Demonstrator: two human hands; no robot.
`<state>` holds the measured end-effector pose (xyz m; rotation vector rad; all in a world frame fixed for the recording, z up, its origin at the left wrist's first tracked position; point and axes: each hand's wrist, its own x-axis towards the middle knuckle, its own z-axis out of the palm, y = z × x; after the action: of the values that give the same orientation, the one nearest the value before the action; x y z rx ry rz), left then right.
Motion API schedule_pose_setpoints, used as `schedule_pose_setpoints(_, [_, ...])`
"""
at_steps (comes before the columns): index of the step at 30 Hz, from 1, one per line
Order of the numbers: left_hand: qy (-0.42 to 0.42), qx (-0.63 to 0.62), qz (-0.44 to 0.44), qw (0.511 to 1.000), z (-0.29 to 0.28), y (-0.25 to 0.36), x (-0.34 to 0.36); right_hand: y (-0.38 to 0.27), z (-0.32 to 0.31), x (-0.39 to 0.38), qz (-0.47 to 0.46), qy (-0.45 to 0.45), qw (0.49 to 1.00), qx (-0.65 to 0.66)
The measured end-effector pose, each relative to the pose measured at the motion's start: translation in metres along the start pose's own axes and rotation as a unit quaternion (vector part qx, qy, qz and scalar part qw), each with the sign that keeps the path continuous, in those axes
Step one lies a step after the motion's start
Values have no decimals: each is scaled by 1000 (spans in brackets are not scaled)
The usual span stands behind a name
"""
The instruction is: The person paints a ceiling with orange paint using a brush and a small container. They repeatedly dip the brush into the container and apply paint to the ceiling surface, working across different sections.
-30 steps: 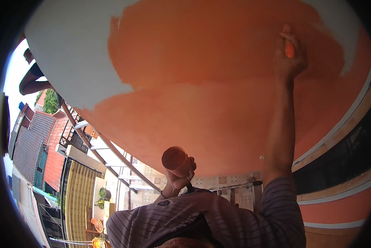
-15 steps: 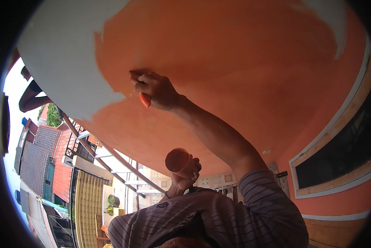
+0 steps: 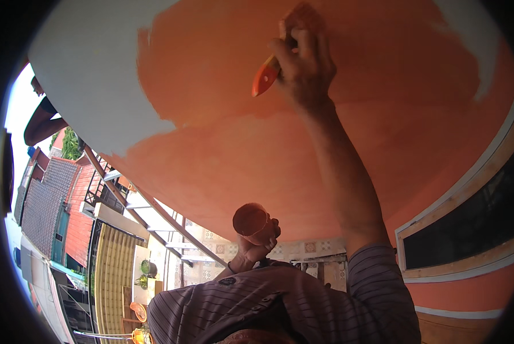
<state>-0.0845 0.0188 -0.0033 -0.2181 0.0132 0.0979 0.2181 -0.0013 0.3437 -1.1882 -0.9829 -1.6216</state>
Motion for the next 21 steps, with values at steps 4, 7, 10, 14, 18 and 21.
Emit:
schedule_pose_setpoints(4, [0, 25, -12, 1000, 2, -3, 7, -102, 22, -38, -106, -119, 963, 218])
schedule_pose_setpoints(7, [3, 42, -8, 999, 4, -5, 6, -86, 15, -41, -15, -122, 954, 272])
schedule_pose_setpoints(10, [-13, 72, 2, 997, 6, 0, 2, 3, -1, -20, 71, -84, 947, 303])
schedule_pose_setpoints(14, [14, 57, 6, 998, 11, 6, -1, 133, -57, 13, 217, -1, 941, 260])
schedule_pose_setpoints(18, [25, 29, -8, 999, 12, 5, 8, 231, -109, 44, 157, 9, 984, 80])
schedule_pose_setpoints(21, [19, 26, -29, 999, 9, 2, 19, 287, -130, 53, 201, 50, 975, 83])
